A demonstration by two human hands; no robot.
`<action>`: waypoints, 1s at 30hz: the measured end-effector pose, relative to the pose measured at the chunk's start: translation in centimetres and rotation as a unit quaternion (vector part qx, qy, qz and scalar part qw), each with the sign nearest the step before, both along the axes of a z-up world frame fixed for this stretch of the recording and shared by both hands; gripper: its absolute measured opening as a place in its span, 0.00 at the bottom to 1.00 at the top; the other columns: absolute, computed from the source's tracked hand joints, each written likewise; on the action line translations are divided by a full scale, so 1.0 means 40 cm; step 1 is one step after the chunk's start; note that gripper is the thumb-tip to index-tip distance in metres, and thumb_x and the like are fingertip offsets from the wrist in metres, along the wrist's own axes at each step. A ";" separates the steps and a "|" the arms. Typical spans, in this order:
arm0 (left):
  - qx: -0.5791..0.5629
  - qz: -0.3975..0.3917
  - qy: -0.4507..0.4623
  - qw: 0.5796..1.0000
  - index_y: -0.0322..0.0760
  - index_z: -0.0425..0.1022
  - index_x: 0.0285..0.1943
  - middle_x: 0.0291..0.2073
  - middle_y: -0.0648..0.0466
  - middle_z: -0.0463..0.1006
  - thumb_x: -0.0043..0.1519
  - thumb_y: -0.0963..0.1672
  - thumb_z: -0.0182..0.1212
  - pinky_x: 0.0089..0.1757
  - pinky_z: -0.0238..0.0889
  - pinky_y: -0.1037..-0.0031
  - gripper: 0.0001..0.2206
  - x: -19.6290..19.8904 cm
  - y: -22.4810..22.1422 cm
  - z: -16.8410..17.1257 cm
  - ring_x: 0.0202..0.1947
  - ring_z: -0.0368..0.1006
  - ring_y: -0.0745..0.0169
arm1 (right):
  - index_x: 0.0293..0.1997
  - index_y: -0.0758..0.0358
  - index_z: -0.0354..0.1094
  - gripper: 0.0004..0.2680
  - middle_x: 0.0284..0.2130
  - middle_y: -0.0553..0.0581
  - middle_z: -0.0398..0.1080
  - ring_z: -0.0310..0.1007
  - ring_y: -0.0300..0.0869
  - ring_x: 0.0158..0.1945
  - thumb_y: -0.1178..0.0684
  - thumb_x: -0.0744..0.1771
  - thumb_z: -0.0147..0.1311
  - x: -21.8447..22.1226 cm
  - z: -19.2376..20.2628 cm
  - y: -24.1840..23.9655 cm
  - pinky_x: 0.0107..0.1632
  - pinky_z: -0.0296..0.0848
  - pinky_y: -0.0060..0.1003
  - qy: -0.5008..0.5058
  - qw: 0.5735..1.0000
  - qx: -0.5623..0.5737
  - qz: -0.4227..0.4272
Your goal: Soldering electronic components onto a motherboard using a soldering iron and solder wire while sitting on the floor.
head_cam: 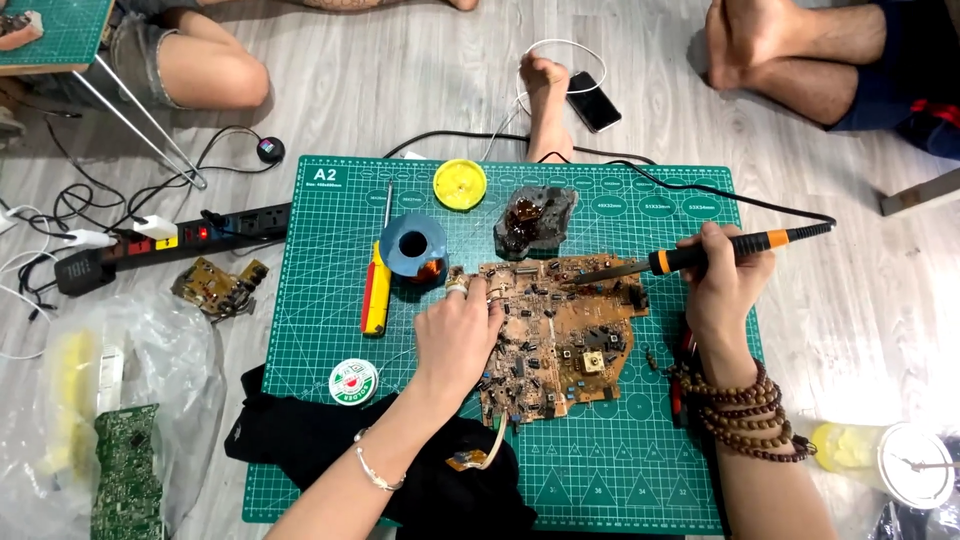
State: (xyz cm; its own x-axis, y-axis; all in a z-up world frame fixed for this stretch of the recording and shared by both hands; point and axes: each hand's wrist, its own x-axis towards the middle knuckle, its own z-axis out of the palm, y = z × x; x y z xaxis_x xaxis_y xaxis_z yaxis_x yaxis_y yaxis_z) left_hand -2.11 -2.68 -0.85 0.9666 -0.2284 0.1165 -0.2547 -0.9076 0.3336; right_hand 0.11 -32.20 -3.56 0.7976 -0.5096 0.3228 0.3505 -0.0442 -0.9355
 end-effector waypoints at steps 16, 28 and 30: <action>-0.019 0.004 0.016 1.000 0.37 0.74 0.47 0.22 0.43 0.76 0.60 0.48 0.56 0.29 0.71 0.56 0.13 0.008 0.009 -0.027 0.24 0.79 0.42 | 0.31 0.64 0.67 0.08 0.23 0.60 0.71 0.63 0.34 0.16 0.56 0.70 0.52 -0.009 0.024 0.031 0.18 0.62 0.24 0.012 1.000 -0.012 0.005; -0.018 0.008 0.035 0.999 0.39 0.74 0.51 0.25 0.44 0.76 0.62 0.49 0.54 0.30 0.71 0.54 0.14 0.010 0.012 -0.023 0.26 0.79 0.39 | 0.31 0.67 0.66 0.09 0.24 0.63 0.71 0.67 0.38 0.16 0.56 0.70 0.53 -0.005 0.016 0.036 0.17 0.67 0.26 -0.002 0.998 0.057 0.019; -0.022 0.005 0.034 0.999 0.39 0.74 0.51 0.25 0.44 0.77 0.62 0.49 0.53 0.31 0.72 0.54 0.14 0.001 0.014 -0.015 0.26 0.79 0.39 | 0.31 0.67 0.66 0.09 0.24 0.62 0.71 0.68 0.38 0.16 0.55 0.70 0.52 -0.013 0.031 0.054 0.17 0.67 0.27 -0.003 0.998 0.057 0.014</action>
State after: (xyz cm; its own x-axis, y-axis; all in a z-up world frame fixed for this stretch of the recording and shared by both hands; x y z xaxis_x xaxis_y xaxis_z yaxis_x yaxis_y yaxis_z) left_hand -2.08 -2.14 -1.45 0.9748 -0.2145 0.0604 -0.2209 -0.8940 0.3898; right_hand -0.41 -30.03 -2.31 0.8100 -0.5205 0.2700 0.3566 0.0717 -0.9315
